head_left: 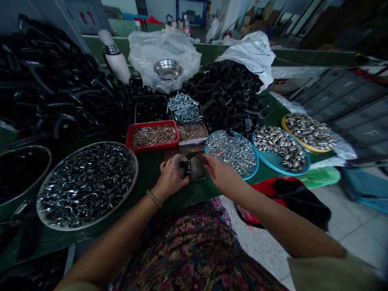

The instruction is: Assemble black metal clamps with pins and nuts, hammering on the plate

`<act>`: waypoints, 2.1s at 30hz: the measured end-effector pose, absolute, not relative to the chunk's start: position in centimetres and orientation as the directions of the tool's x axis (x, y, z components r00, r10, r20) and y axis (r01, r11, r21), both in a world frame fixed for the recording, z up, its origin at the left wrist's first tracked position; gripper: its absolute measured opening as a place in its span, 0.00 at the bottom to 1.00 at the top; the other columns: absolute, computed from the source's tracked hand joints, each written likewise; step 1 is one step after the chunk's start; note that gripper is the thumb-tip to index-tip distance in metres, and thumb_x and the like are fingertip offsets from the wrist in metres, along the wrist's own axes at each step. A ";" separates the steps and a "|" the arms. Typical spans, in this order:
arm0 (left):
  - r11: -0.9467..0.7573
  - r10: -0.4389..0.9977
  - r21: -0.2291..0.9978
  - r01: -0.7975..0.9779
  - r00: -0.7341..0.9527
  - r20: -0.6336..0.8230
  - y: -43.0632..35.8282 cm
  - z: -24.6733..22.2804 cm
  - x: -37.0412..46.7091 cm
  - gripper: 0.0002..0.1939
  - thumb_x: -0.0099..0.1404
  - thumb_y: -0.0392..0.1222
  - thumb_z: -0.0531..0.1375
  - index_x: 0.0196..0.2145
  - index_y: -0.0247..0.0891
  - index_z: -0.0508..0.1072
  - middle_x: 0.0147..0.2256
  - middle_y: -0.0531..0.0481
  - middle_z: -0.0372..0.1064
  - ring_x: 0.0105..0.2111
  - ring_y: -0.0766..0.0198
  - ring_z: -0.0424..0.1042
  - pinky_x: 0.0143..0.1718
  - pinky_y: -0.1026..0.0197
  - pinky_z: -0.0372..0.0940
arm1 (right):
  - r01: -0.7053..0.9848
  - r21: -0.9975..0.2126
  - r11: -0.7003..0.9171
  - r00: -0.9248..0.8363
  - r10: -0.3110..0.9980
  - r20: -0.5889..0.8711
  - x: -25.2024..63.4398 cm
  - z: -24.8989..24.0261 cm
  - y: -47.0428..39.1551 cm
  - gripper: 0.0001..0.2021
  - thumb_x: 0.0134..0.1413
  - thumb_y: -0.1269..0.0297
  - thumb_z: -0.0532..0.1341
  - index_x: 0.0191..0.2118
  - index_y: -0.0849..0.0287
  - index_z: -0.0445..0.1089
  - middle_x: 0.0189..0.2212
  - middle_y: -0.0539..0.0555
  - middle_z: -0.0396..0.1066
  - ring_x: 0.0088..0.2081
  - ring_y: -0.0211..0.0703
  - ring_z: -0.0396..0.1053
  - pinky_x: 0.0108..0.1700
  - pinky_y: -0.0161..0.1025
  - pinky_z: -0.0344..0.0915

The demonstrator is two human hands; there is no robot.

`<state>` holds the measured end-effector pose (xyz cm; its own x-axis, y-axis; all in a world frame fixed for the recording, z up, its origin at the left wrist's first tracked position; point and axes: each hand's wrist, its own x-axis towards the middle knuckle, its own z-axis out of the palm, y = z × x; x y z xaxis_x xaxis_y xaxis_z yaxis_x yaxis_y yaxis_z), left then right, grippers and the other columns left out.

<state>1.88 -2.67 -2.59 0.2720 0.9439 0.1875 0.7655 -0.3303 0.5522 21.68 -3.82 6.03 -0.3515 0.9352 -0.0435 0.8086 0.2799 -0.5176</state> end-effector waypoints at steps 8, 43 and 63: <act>-0.574 0.819 0.249 0.780 0.537 0.203 -2.0 -1.6 1.5 0.25 0.60 0.41 0.57 0.56 0.44 0.64 0.50 0.41 0.67 0.51 0.48 0.65 0.60 0.40 0.42 | 0.968 -0.239 -0.074 0.070 0.997 -0.025 28.8 3.4 -3.1 0.20 0.65 0.62 0.49 0.61 0.55 0.56 0.49 0.63 0.70 0.43 0.50 0.74 0.42 0.42 0.67; 0.294 0.945 0.856 -0.425 -0.005 -0.328 -0.4 5.0 4.7 0.30 0.50 0.32 0.66 0.50 0.45 0.64 0.34 0.53 0.72 0.30 0.64 0.75 0.30 0.62 0.73 | 0.865 -0.297 -0.405 0.429 0.903 0.018 51.3 2.4 -1.8 0.06 0.45 0.80 0.59 0.26 0.64 0.71 0.36 0.61 0.72 0.45 0.47 0.69 0.52 0.43 0.61; 0.375 0.910 0.800 -0.469 0.023 -0.414 -2.0 3.4 4.4 0.17 0.63 0.50 0.58 0.45 0.40 0.64 0.31 0.52 0.69 0.25 0.67 0.71 0.27 0.63 0.68 | 0.007 -0.989 0.145 0.810 0.580 0.091 47.6 -0.2 3.8 0.14 0.53 0.71 0.56 0.20 0.53 0.55 0.20 0.46 0.57 0.22 0.35 0.62 0.31 0.42 0.69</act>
<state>4.42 -2.03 3.39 0.0226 0.9102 -0.4136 -0.4686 0.3751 0.7998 47.61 3.75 -0.16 0.8099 0.5795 0.0910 0.0073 0.1451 -0.9894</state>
